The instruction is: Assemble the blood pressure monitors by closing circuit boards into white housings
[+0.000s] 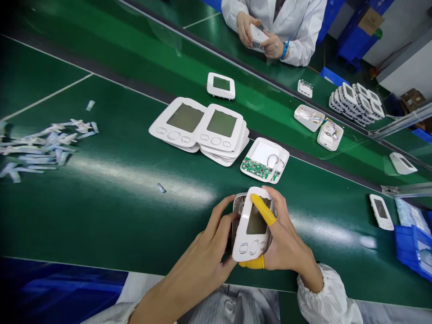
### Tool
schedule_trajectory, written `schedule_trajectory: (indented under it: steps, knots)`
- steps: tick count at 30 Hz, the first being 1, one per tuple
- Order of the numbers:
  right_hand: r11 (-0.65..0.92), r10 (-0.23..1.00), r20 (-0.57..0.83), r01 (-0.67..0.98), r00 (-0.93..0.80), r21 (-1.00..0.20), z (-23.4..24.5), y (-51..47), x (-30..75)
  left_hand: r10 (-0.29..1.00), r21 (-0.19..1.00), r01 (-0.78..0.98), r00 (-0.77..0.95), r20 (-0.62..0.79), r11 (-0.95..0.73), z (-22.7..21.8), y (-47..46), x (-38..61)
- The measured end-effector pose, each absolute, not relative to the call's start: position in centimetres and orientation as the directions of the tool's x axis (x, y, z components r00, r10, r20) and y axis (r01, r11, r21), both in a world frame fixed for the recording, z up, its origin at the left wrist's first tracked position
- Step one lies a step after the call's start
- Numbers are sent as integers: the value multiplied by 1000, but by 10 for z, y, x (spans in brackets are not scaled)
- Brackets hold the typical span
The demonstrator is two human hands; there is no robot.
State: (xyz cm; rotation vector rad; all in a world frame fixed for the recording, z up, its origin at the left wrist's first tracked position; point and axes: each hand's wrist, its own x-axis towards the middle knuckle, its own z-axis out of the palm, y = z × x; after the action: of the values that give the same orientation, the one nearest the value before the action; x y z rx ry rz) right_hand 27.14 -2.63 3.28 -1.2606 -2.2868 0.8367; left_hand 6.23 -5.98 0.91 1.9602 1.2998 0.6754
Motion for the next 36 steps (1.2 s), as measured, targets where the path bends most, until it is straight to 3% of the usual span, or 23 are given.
schedule_trajectory:
  steps: [7,11,15,18,23,27,36]
  knots:
    - [396,867,49,626,-496,-672,35,-27,274,947,770,560,263,184,-305,1,-60,62]
    - [400,868,63,619,-492,-676,37,-26,274,936,772,554,318,151,-313,-1,-58,61]
    - [400,870,69,618,-487,-677,38,-25,274,914,935,353,392,-109,-40,6,-52,58]
    - [404,871,69,630,-486,-663,39,-24,275,854,962,140,443,-273,235,11,-48,55]
    - [413,872,71,649,-485,-639,38,-23,277,837,901,-146,454,-306,408,10,-48,54]
    - [421,868,63,662,-493,-621,37,-23,277,885,922,-199,403,-232,332,3,-53,58]
    - [445,858,80,658,-507,-608,34,-24,278,965,996,-49,247,82,-72,-8,-56,63]
